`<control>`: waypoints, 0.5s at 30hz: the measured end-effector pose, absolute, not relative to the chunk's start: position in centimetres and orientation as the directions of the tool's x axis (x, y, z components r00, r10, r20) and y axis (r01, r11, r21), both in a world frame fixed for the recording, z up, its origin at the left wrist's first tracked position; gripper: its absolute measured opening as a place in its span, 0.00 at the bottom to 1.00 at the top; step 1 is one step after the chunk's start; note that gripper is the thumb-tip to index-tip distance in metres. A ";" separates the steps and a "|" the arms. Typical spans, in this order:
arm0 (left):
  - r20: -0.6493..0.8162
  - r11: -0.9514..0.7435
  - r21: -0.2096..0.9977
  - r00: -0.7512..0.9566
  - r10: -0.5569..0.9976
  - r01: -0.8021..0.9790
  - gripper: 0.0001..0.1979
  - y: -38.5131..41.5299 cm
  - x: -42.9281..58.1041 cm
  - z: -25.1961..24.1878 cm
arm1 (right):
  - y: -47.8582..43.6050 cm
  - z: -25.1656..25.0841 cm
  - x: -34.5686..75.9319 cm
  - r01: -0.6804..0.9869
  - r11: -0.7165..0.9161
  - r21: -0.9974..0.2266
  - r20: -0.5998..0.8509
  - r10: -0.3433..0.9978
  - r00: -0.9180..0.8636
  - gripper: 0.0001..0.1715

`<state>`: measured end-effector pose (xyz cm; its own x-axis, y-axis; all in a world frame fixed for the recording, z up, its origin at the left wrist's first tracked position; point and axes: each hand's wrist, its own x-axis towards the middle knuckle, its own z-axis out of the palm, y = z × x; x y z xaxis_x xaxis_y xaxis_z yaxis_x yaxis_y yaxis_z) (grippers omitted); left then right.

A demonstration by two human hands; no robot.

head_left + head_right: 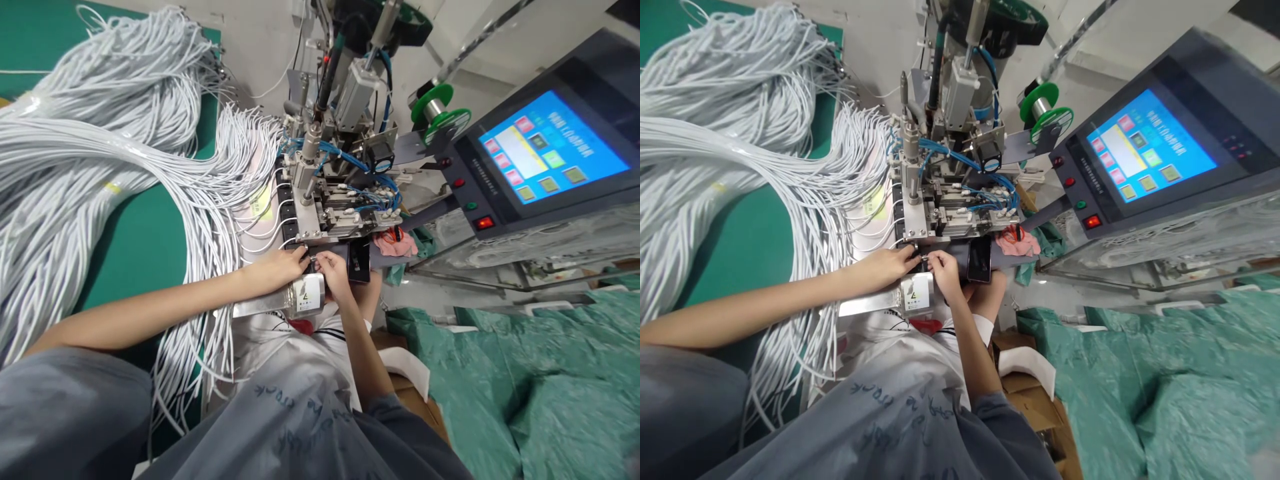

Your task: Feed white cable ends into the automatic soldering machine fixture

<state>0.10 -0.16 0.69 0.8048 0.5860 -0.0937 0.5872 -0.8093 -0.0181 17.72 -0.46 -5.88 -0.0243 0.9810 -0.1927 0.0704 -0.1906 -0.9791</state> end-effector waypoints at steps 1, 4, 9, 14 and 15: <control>-0.095 -0.810 -0.017 0.805 0.585 0.587 0.19 -0.2 0.1 0.7 | -0.4 -5.8 17.7 0.060 -0.199 -0.978 -0.201 0.979 -0.020 0.14; -0.101 -0.810 -0.013 0.805 0.585 0.587 0.19 -0.2 0.1 0.7 | 0.0 -5.6 17.8 0.073 -0.219 -0.973 -0.221 0.975 -0.030 0.14; -0.099 -0.810 -0.003 0.806 0.584 0.586 0.20 -0.2 0.1 1.0 | 0.3 -5.7 18.0 0.105 -0.252 -0.962 -0.264 0.957 -0.122 0.15; -0.076 -0.780 0.044 0.781 0.620 0.624 0.16 -0.3 -0.3 1.5 | 0.2 -6.6 18.0 0.145 -0.126 -0.981 -0.156 0.963 -0.220 0.18; -0.078 -0.769 0.062 0.771 0.632 0.636 0.13 -0.3 -0.5 1.6 | 0.3 -6.8 18.0 0.172 -0.097 -0.980 -0.134 0.966 -0.221 0.18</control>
